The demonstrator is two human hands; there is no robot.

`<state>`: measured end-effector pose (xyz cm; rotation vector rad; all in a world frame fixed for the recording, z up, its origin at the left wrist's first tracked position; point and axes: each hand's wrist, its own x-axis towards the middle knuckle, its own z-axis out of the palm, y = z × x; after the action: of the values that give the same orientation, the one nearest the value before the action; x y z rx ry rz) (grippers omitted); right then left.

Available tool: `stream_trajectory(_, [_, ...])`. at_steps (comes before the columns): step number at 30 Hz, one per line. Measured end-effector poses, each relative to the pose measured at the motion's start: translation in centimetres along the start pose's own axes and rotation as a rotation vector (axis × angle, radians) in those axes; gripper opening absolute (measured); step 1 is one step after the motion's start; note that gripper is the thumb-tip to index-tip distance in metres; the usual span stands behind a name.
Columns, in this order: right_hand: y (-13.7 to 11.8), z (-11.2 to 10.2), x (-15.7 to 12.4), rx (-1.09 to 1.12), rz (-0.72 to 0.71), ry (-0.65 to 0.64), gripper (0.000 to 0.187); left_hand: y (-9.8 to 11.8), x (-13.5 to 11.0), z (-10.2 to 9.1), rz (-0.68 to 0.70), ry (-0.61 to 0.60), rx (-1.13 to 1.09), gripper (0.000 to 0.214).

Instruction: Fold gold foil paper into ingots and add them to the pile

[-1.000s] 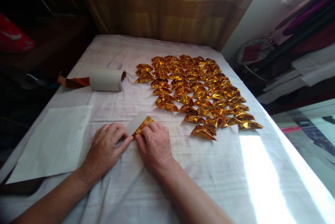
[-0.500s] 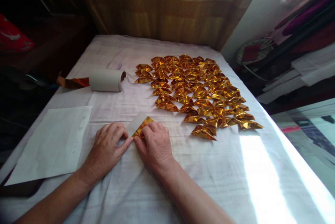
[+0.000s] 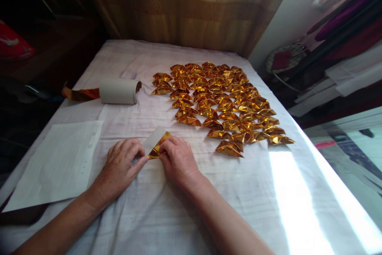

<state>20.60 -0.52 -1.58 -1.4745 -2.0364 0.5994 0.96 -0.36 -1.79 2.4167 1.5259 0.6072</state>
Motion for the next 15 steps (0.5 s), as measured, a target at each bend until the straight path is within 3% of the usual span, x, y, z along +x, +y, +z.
stream_trajectory(6, [-0.9,0.4,0.1,-0.102,0.016,0.033,0.005,-0.2,0.1,-0.1,-0.005,-0.001,-0.057,0.005])
stream_trajectory(10, [-1.5,1.4,0.1,-0.237,0.076,0.111,0.023,-0.3,0.0,-0.1,-0.01,-0.005,-0.064,0.007])
stream_trajectory(15, [-1.0,1.1,0.1,-0.123,0.052,0.064,0.012,-0.4,0.0,0.0,-0.005,0.003,-0.073,0.003])
